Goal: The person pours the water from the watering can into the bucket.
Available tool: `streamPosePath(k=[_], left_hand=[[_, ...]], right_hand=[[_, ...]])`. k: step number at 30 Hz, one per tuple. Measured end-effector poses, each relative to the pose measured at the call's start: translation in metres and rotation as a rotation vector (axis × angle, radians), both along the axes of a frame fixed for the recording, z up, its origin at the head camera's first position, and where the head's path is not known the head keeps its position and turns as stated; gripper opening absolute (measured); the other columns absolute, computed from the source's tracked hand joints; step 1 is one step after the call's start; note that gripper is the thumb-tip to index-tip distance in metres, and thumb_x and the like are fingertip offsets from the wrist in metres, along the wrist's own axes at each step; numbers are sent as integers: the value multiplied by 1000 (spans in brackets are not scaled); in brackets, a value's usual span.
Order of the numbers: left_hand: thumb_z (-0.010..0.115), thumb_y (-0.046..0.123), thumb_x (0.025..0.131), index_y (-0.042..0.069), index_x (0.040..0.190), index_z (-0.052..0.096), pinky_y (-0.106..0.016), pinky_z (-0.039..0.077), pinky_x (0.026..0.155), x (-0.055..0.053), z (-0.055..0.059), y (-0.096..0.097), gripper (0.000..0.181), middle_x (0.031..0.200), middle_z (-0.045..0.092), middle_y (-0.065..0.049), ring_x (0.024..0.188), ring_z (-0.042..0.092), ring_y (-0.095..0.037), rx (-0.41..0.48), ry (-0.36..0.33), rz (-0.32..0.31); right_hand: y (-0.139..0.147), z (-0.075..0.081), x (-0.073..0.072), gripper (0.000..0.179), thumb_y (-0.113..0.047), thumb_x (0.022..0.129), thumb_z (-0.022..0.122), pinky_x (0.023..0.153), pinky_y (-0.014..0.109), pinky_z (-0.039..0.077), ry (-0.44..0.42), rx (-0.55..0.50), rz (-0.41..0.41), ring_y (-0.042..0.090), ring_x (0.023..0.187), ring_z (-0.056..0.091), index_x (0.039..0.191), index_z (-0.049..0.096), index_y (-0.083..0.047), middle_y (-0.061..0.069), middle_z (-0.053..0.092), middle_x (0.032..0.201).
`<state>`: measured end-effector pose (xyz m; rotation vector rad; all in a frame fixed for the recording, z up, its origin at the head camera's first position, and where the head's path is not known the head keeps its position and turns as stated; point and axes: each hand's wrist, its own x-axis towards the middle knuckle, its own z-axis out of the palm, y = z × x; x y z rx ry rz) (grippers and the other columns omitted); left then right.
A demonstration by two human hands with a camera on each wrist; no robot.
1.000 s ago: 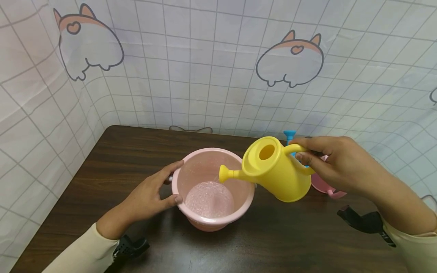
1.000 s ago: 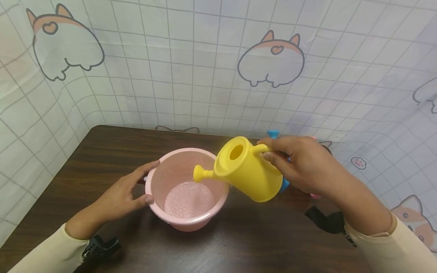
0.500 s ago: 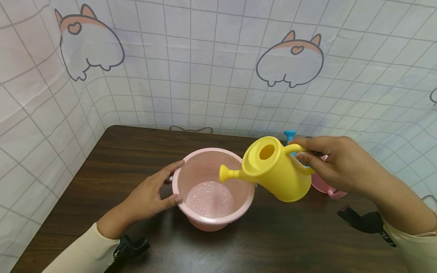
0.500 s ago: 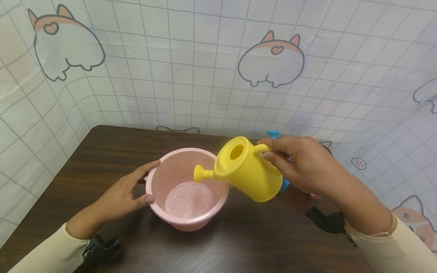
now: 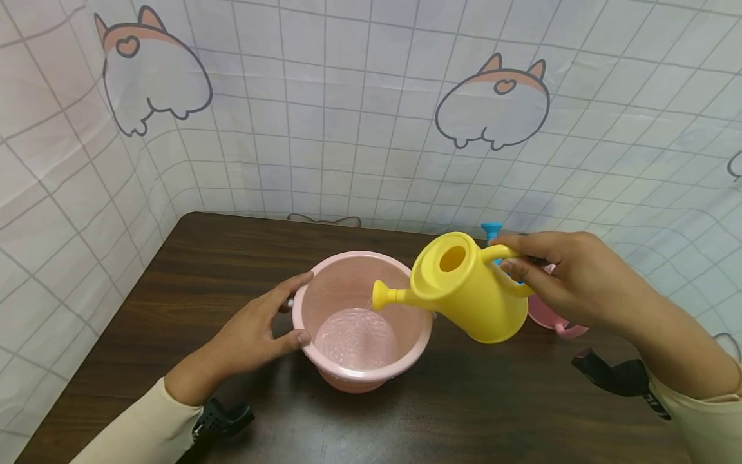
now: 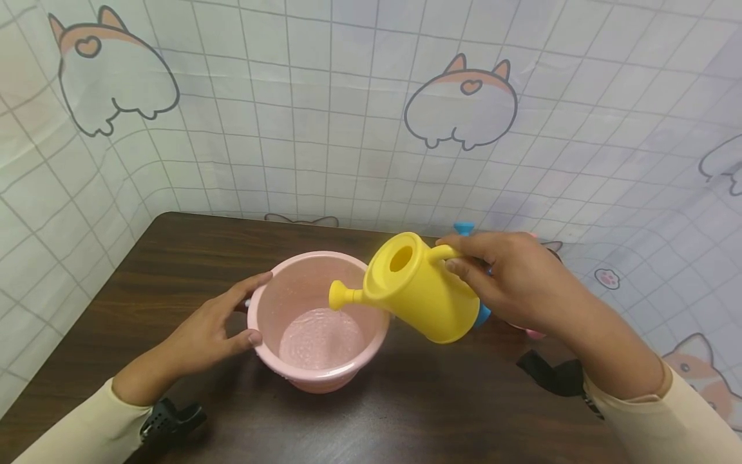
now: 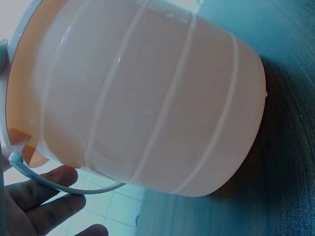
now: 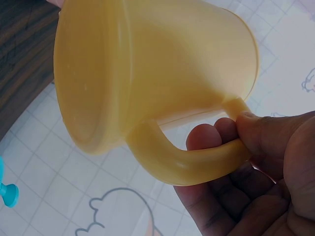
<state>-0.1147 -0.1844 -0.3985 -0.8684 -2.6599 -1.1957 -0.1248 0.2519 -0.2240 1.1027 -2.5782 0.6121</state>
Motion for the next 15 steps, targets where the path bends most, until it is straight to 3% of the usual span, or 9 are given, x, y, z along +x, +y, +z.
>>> streamPosePath(k=[15], left_hand=[[72, 50, 92, 29, 161, 30, -56, 53, 91, 0, 0, 0, 83, 155, 46, -8, 115, 66, -30, 4, -4, -3]], right_hand=[[-1, 1, -1, 44, 10, 77, 82, 64, 15, 53, 23, 6, 7, 3, 70, 64, 118, 77, -6, 5, 76, 109]])
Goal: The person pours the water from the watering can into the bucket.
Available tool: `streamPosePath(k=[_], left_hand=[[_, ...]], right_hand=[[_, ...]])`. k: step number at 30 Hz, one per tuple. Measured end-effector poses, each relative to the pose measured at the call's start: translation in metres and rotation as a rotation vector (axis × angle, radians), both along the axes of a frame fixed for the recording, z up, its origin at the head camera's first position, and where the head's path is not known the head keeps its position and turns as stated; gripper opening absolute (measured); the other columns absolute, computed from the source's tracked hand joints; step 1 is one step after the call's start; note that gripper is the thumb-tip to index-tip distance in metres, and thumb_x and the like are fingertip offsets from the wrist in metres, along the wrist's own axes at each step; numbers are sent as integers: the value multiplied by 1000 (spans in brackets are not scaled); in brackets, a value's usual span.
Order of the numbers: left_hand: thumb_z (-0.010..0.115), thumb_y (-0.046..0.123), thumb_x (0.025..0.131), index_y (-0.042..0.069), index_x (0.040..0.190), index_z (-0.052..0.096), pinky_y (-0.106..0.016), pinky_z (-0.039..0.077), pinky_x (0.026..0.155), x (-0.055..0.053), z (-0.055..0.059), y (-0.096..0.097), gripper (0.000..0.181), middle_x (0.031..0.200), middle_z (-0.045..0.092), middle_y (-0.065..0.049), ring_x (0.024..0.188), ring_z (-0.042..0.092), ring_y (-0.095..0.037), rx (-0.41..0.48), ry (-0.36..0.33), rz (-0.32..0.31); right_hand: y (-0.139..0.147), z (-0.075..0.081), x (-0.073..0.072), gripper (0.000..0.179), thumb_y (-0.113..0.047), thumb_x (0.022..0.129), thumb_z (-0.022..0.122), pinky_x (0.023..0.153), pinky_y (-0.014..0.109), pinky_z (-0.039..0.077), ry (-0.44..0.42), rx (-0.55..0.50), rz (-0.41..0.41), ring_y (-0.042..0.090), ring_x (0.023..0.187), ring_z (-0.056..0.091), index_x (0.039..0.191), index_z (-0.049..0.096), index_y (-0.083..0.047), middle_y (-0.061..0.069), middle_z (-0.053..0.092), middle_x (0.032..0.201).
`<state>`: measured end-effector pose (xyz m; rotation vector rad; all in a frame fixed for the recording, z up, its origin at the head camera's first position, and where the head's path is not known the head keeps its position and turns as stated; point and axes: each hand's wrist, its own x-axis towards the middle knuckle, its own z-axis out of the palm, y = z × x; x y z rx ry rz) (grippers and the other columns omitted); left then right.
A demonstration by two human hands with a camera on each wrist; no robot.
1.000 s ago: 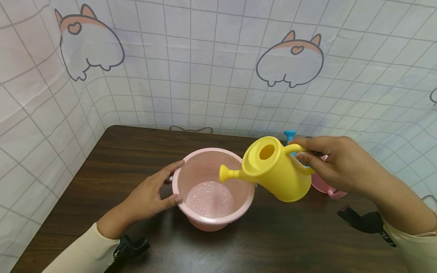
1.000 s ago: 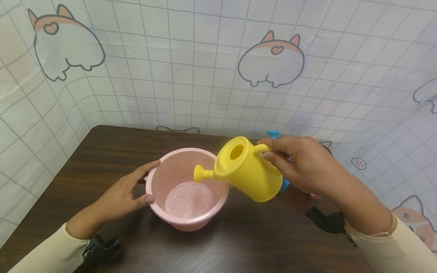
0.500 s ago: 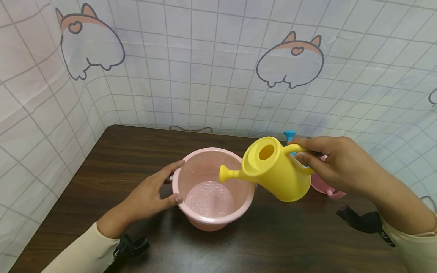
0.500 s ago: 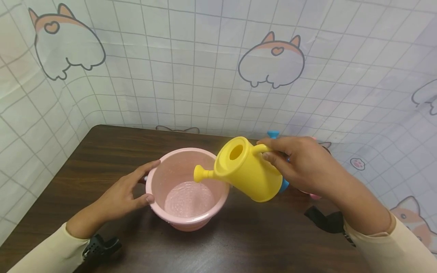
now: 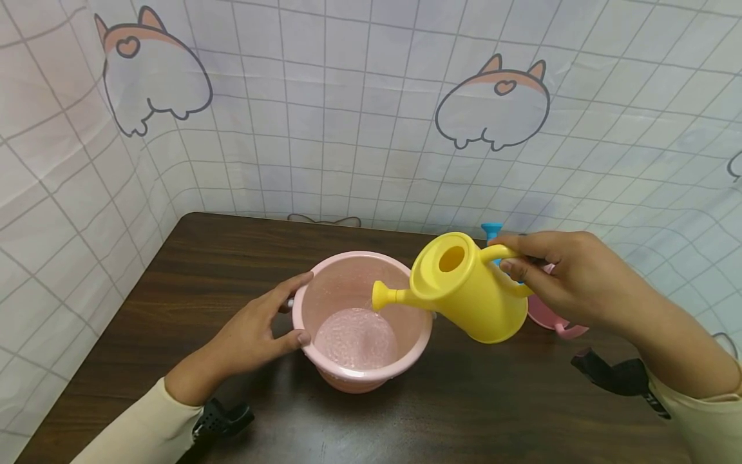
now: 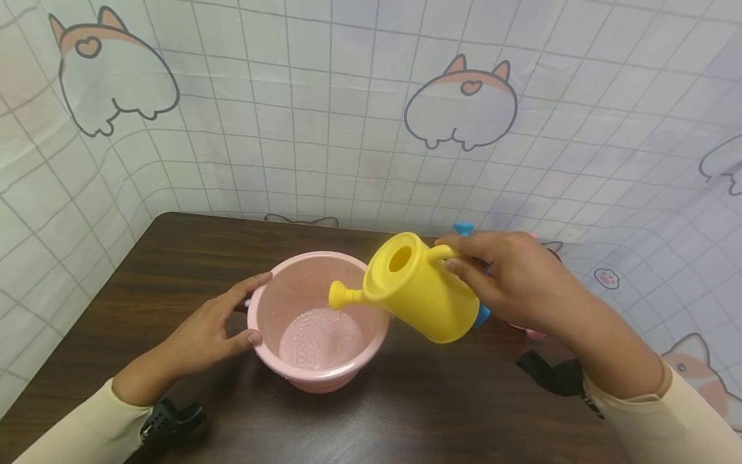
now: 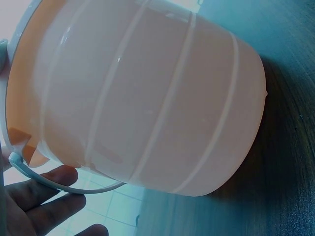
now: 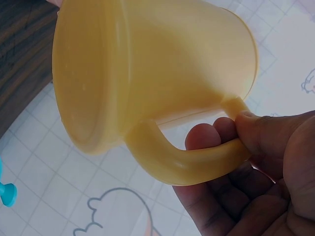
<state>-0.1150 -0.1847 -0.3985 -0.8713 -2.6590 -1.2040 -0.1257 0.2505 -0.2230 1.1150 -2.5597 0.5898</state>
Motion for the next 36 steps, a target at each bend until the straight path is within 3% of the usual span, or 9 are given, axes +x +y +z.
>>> streamPosePath(k=[27, 36], left_hand=[[72, 50, 92, 30, 161, 30, -56, 53, 91, 0, -1, 0, 83, 155, 47, -8, 114, 67, -29, -12, 0, 14], [71, 50, 93, 29, 161, 30, -55, 53, 92, 0, 0, 0, 82, 156, 46, -8, 115, 66, -29, -7, 6, 5]], right_hand=[[-2, 4, -1, 42, 8, 80, 82, 62, 21, 56, -12, 26, -14, 2, 75, 65, 118, 77, -8, 5, 76, 112], [-1, 3, -2, 43, 8, 78, 83, 63, 18, 55, 14, 29, 5, 9, 87, 69, 117, 78, -8, 6, 75, 115]])
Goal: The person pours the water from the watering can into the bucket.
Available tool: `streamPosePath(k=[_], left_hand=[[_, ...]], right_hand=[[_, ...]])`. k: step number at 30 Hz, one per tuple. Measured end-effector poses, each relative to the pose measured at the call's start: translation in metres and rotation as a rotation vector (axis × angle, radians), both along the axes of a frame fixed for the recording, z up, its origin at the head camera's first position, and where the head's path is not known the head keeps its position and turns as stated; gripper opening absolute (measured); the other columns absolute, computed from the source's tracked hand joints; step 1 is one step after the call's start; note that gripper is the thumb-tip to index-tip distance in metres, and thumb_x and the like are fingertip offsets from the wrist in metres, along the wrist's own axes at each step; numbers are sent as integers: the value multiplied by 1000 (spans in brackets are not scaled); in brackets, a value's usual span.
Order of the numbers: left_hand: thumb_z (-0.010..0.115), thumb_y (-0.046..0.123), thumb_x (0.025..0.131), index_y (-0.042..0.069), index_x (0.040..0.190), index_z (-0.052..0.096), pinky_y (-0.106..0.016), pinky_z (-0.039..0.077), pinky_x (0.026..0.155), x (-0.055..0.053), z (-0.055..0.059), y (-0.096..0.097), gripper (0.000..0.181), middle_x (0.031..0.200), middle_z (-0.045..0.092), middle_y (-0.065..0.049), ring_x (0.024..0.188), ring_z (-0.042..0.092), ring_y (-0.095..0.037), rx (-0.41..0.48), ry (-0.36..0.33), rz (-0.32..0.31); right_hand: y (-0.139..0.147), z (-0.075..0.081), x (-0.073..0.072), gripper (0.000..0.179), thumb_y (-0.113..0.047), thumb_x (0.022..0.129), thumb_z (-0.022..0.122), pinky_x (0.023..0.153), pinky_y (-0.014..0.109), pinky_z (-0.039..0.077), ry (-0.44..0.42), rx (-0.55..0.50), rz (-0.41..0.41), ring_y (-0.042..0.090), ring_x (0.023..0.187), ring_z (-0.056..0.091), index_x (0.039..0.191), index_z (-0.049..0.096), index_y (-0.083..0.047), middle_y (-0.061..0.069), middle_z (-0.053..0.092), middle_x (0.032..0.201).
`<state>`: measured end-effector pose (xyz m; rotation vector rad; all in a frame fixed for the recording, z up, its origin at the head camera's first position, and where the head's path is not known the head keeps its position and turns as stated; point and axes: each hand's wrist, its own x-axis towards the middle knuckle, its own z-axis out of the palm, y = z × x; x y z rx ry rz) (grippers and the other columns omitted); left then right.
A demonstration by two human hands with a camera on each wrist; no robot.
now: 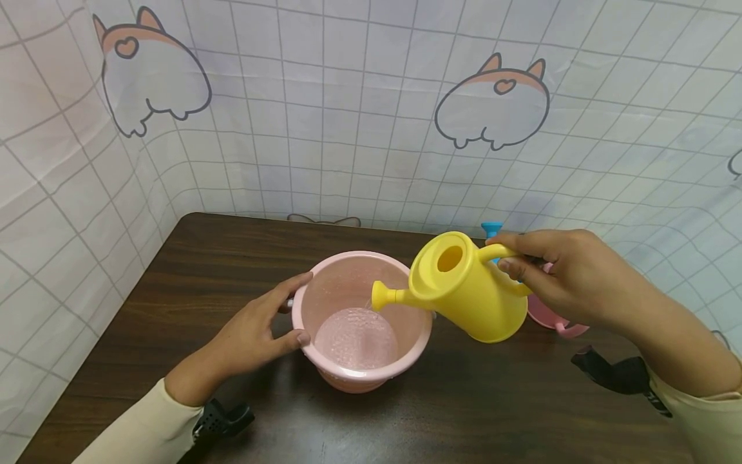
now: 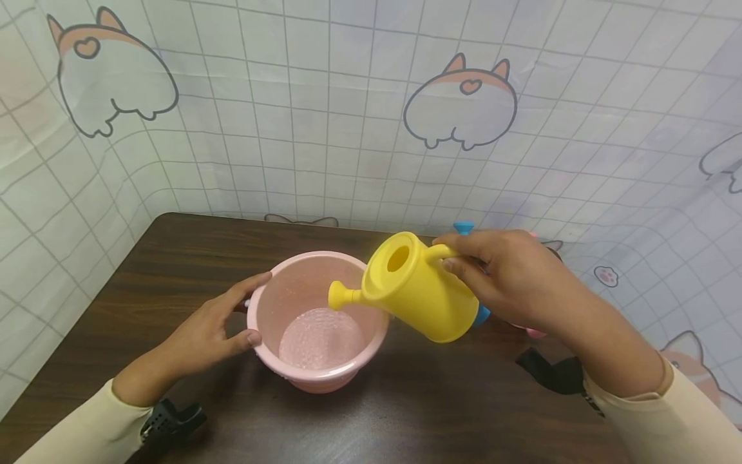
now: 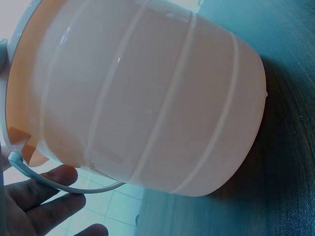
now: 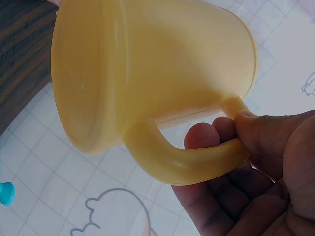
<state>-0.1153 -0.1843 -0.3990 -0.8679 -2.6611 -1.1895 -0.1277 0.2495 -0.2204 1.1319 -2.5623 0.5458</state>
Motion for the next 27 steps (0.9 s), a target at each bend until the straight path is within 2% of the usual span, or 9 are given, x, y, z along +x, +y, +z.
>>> streamPosePath(k=[15, 22, 27], left_hand=[[71, 50, 92, 30, 161, 31, -55, 53, 90, 0, 0, 1, 83, 154, 47, -8, 113, 66, -28, -3, -3, 6], [71, 51, 92, 29, 161, 31, -56, 52, 90, -1, 0, 1, 82, 154, 47, -7, 112, 67, -28, 4, 0, 4], [71, 50, 92, 29, 161, 31, -56, 52, 91, 0, 1, 1, 82, 154, 47, -7, 113, 66, -28, 6, -6, 5]], right_hand=[[-2, 3, 1, 42, 8, 79, 82, 62, 17, 53, -21, -7, -8, 7, 85, 69, 118, 77, -8, 7, 74, 118], [-3, 3, 1, 42, 8, 78, 83, 62, 16, 52, -11, -8, -14, 5, 78, 64, 116, 78, -10, 3, 76, 111], [-3, 3, 0, 42, 8, 79, 82, 62, 17, 53, -13, -2, -10, 4, 77, 63, 115, 78, -12, 4, 76, 113]])
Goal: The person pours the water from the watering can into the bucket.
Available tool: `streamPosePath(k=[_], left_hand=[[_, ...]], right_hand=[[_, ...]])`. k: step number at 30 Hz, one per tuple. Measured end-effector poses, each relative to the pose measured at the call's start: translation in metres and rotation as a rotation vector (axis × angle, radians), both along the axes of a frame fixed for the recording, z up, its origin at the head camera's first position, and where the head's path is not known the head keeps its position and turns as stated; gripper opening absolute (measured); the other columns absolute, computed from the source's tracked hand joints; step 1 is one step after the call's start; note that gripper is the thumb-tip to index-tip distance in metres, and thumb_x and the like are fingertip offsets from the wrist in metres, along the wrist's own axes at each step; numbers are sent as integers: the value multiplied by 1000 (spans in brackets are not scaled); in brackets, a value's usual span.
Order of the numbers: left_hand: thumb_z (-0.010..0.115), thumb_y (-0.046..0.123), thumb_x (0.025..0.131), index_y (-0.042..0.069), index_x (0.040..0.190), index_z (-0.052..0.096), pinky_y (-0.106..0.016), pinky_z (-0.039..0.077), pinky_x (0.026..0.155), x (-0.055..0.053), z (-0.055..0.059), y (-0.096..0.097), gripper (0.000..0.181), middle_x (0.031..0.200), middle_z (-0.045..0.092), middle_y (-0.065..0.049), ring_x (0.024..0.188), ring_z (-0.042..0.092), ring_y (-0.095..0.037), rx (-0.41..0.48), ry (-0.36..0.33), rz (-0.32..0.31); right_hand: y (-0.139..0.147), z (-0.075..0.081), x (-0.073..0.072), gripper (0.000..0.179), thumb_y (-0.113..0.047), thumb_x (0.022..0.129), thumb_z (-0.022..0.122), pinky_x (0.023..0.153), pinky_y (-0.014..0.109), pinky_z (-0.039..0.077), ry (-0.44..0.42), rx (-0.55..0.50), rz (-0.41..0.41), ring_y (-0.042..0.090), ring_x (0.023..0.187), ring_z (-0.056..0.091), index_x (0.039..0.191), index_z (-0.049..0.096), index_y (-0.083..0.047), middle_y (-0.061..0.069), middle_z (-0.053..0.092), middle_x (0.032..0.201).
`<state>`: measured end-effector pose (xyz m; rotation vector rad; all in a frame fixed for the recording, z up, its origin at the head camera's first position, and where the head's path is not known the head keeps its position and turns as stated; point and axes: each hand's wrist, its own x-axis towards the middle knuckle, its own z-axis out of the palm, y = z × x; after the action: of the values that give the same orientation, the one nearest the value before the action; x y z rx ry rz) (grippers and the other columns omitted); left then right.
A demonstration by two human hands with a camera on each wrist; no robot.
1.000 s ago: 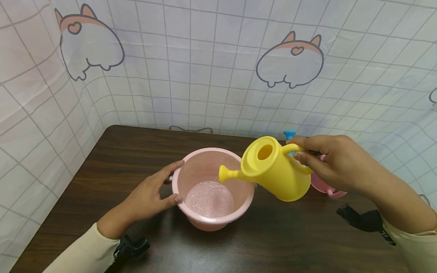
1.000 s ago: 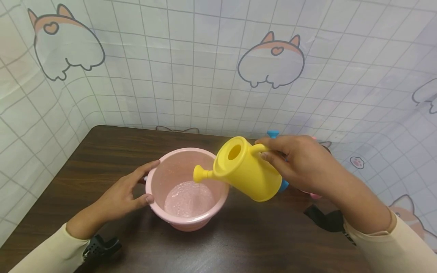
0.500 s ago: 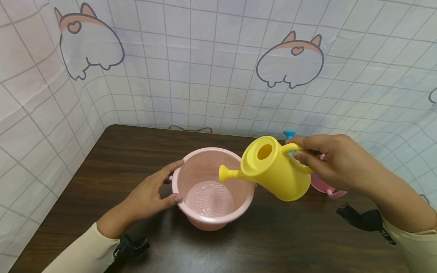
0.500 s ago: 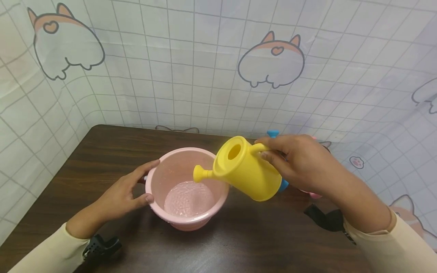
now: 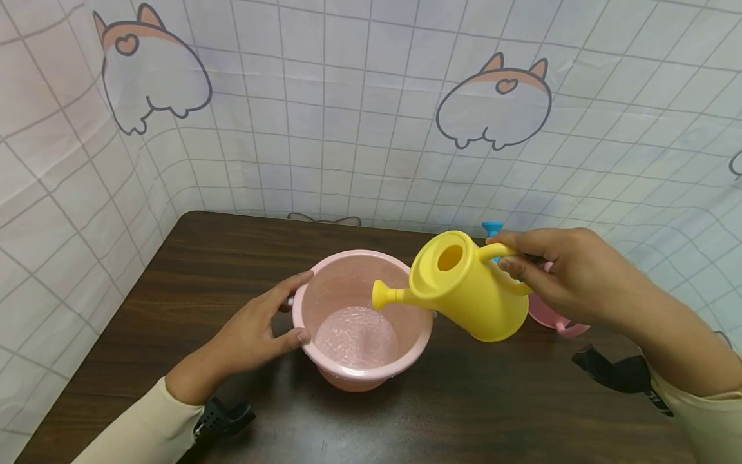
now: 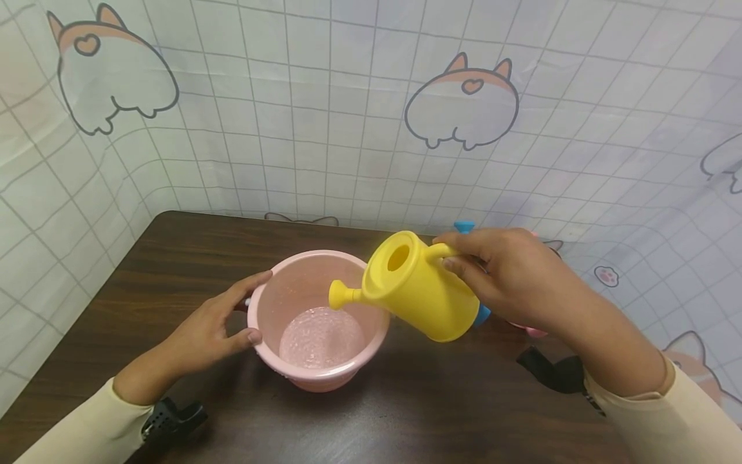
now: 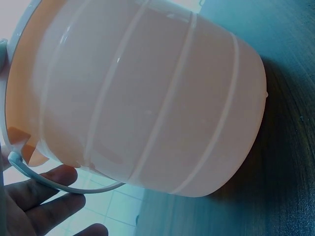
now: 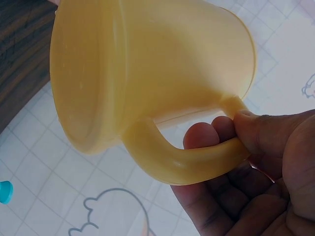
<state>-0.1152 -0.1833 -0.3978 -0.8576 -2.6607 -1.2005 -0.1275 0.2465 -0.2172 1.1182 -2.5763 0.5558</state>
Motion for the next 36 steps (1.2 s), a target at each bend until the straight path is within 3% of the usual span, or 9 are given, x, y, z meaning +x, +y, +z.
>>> streamPosePath(k=[9, 26, 36], left_hand=[[70, 52, 93, 31, 162, 29, -57, 52, 90, 0, -1, -1, 83, 156, 46, -7, 114, 66, -30, -2, -15, 1], [70, 52, 93, 30, 161, 30, -57, 52, 91, -1, -2, -1, 83, 155, 47, -7, 113, 66, -29, 4, -6, -7], [68, 55, 93, 29, 162, 30, -58, 52, 88, -1, -2, -2, 82, 155, 46, -7, 113, 66, -30, 11, -5, -13]], right_hand=[[-1, 1, 0, 41, 8, 78, 83, 60, 17, 50, 13, 12, 4, 3, 70, 57, 115, 78, -10, -3, 76, 101], [-2, 3, 0, 38, 6, 80, 83, 60, 19, 52, 4, 21, -14, 3, 73, 58, 115, 78, -8, 4, 76, 110], [-3, 4, 1, 38, 4, 82, 82, 60, 23, 53, -15, 25, -24, 3, 71, 56, 117, 78, -9, -4, 75, 100]])
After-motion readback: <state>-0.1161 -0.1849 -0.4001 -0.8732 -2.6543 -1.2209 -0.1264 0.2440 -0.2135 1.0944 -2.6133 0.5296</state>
